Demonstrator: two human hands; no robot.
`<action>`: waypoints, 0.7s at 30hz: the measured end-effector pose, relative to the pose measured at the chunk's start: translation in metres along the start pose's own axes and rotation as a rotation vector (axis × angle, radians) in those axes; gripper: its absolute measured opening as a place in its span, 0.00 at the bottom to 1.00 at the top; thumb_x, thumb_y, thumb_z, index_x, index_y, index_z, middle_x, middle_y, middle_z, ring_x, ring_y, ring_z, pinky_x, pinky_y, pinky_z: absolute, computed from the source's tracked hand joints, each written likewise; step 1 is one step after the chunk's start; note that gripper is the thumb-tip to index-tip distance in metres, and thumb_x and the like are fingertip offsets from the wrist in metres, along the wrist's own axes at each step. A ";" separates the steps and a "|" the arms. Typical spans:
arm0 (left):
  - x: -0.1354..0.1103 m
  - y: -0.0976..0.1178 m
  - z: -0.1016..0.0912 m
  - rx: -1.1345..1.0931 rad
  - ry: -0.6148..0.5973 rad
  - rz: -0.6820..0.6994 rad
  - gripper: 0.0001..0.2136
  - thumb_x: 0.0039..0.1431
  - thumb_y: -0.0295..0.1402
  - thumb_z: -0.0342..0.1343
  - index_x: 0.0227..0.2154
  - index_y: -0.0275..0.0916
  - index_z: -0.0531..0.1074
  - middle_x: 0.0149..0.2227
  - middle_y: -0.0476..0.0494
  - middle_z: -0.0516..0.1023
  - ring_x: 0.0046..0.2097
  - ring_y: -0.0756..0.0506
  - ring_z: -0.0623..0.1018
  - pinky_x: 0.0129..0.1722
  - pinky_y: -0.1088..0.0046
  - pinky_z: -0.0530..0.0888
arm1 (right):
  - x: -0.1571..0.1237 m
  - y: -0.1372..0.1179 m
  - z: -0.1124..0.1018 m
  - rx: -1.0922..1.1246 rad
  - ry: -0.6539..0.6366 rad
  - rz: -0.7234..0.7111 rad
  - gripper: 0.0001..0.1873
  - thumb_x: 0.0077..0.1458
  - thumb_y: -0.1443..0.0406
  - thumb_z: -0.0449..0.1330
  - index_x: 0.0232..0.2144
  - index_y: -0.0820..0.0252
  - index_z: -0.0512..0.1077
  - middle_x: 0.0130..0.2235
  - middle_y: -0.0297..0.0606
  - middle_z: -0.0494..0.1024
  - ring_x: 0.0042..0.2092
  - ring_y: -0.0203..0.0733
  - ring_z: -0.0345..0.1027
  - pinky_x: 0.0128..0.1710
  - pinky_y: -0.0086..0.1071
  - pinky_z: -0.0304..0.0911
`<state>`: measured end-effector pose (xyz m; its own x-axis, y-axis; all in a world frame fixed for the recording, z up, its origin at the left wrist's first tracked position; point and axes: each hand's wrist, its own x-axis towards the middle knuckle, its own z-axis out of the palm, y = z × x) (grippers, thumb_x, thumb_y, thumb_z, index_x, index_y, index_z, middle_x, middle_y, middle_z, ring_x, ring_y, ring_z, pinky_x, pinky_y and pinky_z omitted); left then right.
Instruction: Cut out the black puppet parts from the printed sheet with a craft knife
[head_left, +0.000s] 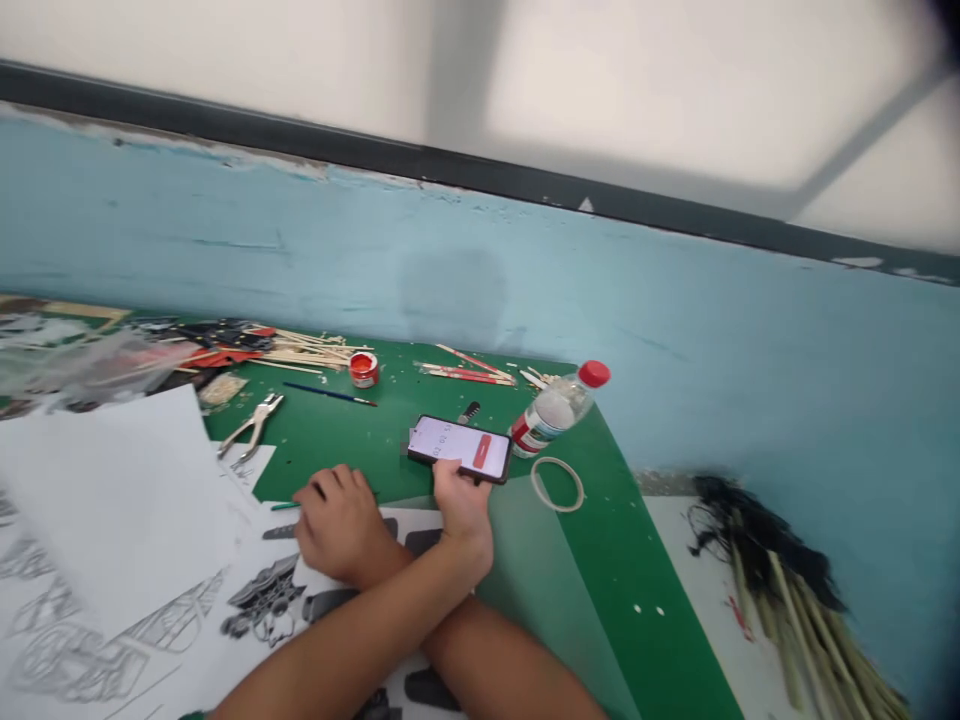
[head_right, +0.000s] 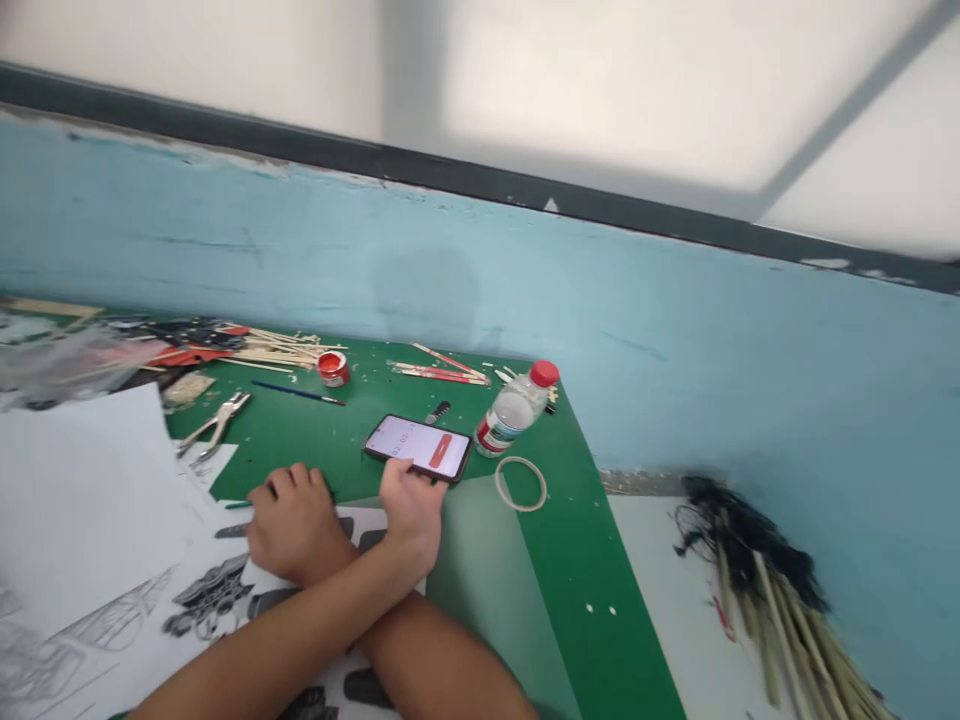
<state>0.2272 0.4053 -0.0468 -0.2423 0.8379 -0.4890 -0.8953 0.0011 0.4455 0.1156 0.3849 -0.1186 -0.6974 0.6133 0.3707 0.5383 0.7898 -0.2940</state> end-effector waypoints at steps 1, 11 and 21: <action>0.000 0.001 0.001 -0.021 -0.005 0.011 0.19 0.70 0.42 0.60 0.58 0.38 0.72 0.57 0.38 0.76 0.53 0.40 0.79 0.52 0.55 0.80 | 0.000 0.000 0.000 0.009 -0.003 0.002 0.10 0.66 0.62 0.62 0.47 0.61 0.74 0.47 0.41 0.75 0.50 0.48 0.69 0.49 0.42 0.68; 0.005 -0.004 -0.004 -0.020 0.016 -0.020 0.16 0.71 0.42 0.59 0.55 0.40 0.73 0.57 0.39 0.76 0.53 0.42 0.79 0.52 0.57 0.80 | -0.001 -0.001 -0.001 0.033 0.015 0.033 0.08 0.69 0.62 0.60 0.47 0.58 0.74 0.49 0.41 0.76 0.50 0.45 0.70 0.51 0.43 0.70; 0.000 -0.011 -0.008 0.055 -0.054 -0.050 0.17 0.70 0.41 0.60 0.55 0.38 0.73 0.57 0.38 0.76 0.53 0.40 0.79 0.53 0.55 0.79 | -0.001 -0.002 0.002 -0.021 -0.018 0.024 0.11 0.65 0.62 0.58 0.47 0.58 0.74 0.47 0.40 0.74 0.48 0.49 0.63 0.45 0.41 0.62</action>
<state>0.2345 0.4008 -0.0576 -0.1760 0.8642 -0.4713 -0.8835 0.0725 0.4627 0.1139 0.3827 -0.1202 -0.6924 0.6322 0.3478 0.5648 0.7748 -0.2840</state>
